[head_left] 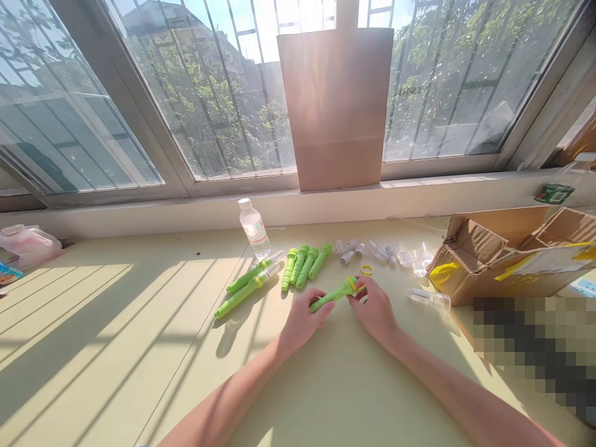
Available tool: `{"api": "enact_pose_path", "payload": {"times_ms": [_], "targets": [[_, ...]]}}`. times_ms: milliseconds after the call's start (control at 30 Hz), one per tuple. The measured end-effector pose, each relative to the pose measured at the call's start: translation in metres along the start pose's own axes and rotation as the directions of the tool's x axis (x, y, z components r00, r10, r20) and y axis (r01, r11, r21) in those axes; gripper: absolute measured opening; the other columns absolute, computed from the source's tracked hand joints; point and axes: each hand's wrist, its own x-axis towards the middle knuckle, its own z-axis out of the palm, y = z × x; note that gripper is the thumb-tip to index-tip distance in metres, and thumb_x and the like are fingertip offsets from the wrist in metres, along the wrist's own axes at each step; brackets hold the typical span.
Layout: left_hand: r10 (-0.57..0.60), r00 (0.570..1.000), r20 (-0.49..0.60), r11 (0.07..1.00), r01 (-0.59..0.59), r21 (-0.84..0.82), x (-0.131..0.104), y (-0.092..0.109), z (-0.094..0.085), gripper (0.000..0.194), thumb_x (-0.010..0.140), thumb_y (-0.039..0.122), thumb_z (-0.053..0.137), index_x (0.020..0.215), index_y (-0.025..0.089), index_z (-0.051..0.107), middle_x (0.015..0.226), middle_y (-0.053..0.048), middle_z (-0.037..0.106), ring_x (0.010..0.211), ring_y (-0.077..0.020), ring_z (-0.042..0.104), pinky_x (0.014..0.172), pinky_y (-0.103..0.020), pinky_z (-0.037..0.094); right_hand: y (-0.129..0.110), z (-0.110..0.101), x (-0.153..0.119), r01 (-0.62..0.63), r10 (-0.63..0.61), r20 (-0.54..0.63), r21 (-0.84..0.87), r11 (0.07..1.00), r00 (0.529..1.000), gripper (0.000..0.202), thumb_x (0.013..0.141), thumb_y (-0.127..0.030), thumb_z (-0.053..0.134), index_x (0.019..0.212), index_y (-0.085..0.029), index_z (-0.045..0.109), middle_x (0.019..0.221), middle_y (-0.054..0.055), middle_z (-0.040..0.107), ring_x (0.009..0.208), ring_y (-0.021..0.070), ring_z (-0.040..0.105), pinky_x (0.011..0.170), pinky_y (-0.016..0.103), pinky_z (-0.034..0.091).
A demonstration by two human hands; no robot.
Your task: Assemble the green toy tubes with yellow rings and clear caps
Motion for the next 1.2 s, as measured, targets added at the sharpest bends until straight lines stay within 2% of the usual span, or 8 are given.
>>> {"api": "enact_pose_path", "payload": {"times_ms": [100, 200, 267, 500, 733, 933, 1067, 1200], "targets": [[0.093, 0.989, -0.113, 0.985, -0.075, 0.155, 0.002, -0.008, 0.004, 0.029, 0.074, 0.036, 0.074, 0.098, 0.023, 0.065, 0.083, 0.001, 0.067, 0.067, -0.0153, 0.059, 0.065, -0.028, 0.047, 0.001, 0.0, 0.0, 0.022, -0.022, -0.003, 0.014, 1.0, 1.0, 0.014, 0.079, -0.03, 0.055, 0.086, -0.026, 0.044, 0.113, 0.005, 0.07, 0.062, 0.0152, 0.066, 0.055, 0.031, 0.051], [0.221, 0.95, -0.223, 0.942, -0.149, 0.299, 0.004, -0.015, 0.007, 0.015, 0.077, 0.031, 0.071, 0.09, 0.024, 0.068, 0.091, -0.002, 0.071, 0.078, -0.0179, 0.063, 0.071, -0.029, 0.047, 0.001, 0.0, 0.0, 0.036, -0.036, 0.002, 0.006, 0.999, 0.999, 0.014, 0.079, -0.03, 0.054, 0.087, -0.026, 0.043, 0.113, 0.005, 0.07, 0.062, 0.015, 0.066, 0.055, 0.031, 0.05], [0.254, 0.94, -0.228, 0.928, -0.17, 0.333, 0.004, -0.017, 0.007, 0.014, 0.08, 0.034, 0.069, 0.091, 0.025, 0.069, 0.09, -0.002, 0.071, 0.078, -0.0181, 0.063, 0.071, -0.029, 0.047, 0.001, 0.0, 0.0, 0.026, -0.026, 0.011, -0.019, 0.999, 1.0, 0.015, 0.079, -0.03, 0.055, 0.088, -0.026, 0.043, 0.11, 0.004, 0.069, 0.062, 0.0151, 0.066, 0.057, 0.031, 0.05], [0.258, 0.952, -0.167, 0.902, -0.175, 0.394, 0.0, -0.017, 0.008, 0.02, 0.085, 0.042, 0.063, 0.088, 0.023, 0.068, 0.076, -0.001, 0.068, 0.066, -0.0167, 0.059, 0.065, -0.028, 0.042, 0.002, 0.0, 0.001, -0.019, 0.024, 0.067, -0.078, 0.997, 0.997, 0.017, 0.077, -0.031, 0.055, 0.087, -0.026, 0.043, 0.099, 0.001, 0.069, 0.063, 0.0163, 0.065, 0.062, 0.033, 0.05], [0.189, 0.973, -0.129, 0.939, -0.141, 0.314, 0.0, -0.015, 0.006, 0.023, 0.085, 0.044, 0.061, 0.084, 0.022, 0.062, 0.066, 0.002, 0.061, 0.058, -0.0136, 0.051, 0.058, -0.027, 0.037, 0.003, -0.001, 0.002, -0.014, 0.012, 0.059, 0.024, 1.0, 0.998, 0.015, 0.076, -0.031, 0.056, 0.084, -0.026, 0.044, 0.11, 0.005, 0.07, 0.063, 0.016, 0.065, 0.059, 0.032, 0.05], [0.132, 0.983, -0.129, 0.976, -0.106, 0.19, -0.001, -0.01, 0.004, 0.027, 0.085, 0.047, 0.061, 0.08, 0.02, 0.059, 0.066, 0.003, 0.058, 0.059, -0.0125, 0.048, 0.056, -0.026, 0.036, 0.002, -0.001, 0.002, -0.03, 0.026, 0.065, 0.051, 0.998, 0.998, 0.017, 0.075, -0.034, 0.058, 0.082, -0.025, 0.045, 0.113, 0.006, 0.07, 0.063, 0.0159, 0.064, 0.059, 0.033, 0.05], [0.095, 0.986, -0.135, 0.989, -0.078, 0.126, -0.001, -0.007, 0.005, 0.03, 0.084, 0.049, 0.061, 0.077, 0.02, 0.057, 0.063, 0.004, 0.056, 0.057, -0.0115, 0.047, 0.054, -0.025, 0.036, 0.001, 0.0, 0.001, -0.01, 0.009, 0.069, 0.016, 1.0, 0.998, 0.014, 0.076, -0.032, 0.056, 0.085, -0.026, 0.047, 0.105, 0.004, 0.071, 0.064, 0.0172, 0.065, 0.058, 0.033, 0.05], [0.01, 0.995, -0.097, 1.0, -0.01, 0.001, 0.0, -0.007, 0.005, 0.033, 0.084, 0.052, 0.061, 0.079, 0.02, 0.056, 0.062, 0.004, 0.058, 0.051, -0.0106, 0.049, 0.051, -0.024, 0.038, 0.002, 0.0, 0.0, 0.007, -0.005, 0.074, -0.016, 1.0, 0.997, 0.013, 0.077, -0.029, 0.054, 0.088, -0.026, 0.047, 0.098, 0.003, 0.071, 0.064, 0.0177, 0.065, 0.058, 0.032, 0.049]]}}
